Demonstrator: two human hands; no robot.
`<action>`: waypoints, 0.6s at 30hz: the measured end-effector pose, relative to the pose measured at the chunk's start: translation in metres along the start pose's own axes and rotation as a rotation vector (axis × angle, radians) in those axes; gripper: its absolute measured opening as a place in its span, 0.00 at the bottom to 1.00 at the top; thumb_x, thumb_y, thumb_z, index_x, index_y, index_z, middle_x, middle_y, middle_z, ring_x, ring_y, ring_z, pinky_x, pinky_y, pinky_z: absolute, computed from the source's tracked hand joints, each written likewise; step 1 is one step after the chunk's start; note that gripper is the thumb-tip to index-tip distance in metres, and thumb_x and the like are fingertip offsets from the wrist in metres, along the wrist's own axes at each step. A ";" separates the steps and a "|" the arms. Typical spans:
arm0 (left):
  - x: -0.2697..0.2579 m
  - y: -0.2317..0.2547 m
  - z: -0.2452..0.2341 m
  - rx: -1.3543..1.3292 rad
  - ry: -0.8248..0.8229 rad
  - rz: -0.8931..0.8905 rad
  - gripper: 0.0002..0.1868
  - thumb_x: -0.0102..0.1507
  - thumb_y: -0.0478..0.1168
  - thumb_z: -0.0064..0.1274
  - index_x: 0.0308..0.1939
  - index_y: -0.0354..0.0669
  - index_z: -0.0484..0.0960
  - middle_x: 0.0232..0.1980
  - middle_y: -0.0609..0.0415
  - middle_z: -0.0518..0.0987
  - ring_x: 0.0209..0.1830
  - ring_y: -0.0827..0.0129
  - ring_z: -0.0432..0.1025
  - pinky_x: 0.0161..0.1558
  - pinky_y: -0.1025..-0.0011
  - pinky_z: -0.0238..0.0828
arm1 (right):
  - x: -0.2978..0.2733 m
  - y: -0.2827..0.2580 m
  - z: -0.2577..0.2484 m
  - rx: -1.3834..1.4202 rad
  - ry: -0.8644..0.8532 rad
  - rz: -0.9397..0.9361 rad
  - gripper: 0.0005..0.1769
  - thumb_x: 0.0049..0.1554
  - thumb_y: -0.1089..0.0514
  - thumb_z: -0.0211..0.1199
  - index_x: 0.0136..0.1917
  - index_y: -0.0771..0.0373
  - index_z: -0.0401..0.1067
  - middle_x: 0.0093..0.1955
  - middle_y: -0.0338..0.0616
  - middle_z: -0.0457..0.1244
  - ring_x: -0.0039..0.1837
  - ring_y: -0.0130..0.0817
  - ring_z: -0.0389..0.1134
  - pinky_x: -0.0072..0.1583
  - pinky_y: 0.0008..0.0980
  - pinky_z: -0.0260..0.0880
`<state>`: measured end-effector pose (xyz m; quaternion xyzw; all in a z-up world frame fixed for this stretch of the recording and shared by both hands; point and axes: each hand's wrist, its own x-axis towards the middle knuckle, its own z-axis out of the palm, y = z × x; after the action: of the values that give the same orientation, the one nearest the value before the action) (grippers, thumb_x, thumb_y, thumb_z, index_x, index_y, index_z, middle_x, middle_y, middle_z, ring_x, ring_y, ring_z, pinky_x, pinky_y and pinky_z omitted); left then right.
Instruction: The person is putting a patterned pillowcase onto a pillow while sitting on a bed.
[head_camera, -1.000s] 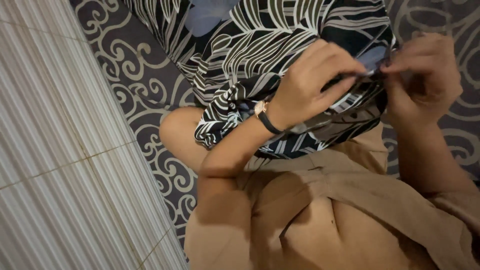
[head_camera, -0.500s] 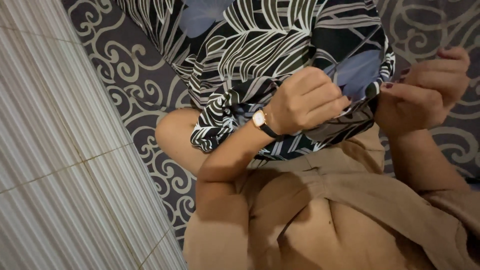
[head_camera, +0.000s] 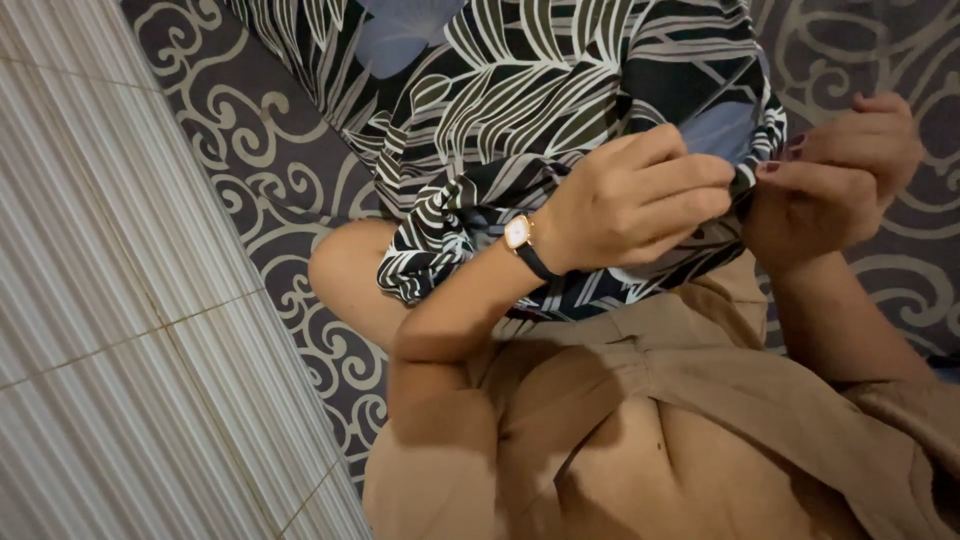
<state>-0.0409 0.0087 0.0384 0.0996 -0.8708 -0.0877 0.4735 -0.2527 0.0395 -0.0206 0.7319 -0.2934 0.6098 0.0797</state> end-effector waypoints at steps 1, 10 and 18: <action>0.000 0.000 -0.001 -0.055 -0.048 -0.067 0.04 0.69 0.31 0.42 0.43 0.40 0.74 0.46 0.52 0.78 0.34 0.61 0.64 0.34 0.68 0.68 | 0.001 0.000 0.000 0.000 -0.013 -0.003 0.11 0.70 0.64 0.59 0.43 0.67 0.70 0.39 0.50 0.56 0.41 0.49 0.59 0.57 0.54 0.59; -0.010 -0.015 0.001 -0.381 -0.132 -0.346 0.24 0.62 0.15 0.40 0.57 0.41 0.73 0.53 0.47 0.79 0.54 0.55 0.76 0.56 0.60 0.76 | 0.010 -0.002 -0.001 0.061 -0.067 0.104 0.05 0.67 0.73 0.56 0.47 0.72 0.66 0.46 0.59 0.56 0.49 0.52 0.56 0.58 0.53 0.57; -0.004 -0.014 -0.002 -0.257 -0.111 -0.284 0.09 0.73 0.32 0.50 0.57 0.37 0.76 0.53 0.45 0.78 0.53 0.54 0.77 0.57 0.60 0.81 | 0.015 0.002 0.003 0.044 -0.146 0.105 0.05 0.69 0.74 0.56 0.48 0.72 0.66 0.46 0.59 0.57 0.50 0.54 0.57 0.58 0.54 0.58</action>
<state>-0.0354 -0.0038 0.0324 0.1553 -0.8544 -0.2693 0.4163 -0.2499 0.0315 -0.0082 0.7596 -0.3231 0.5644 0.0098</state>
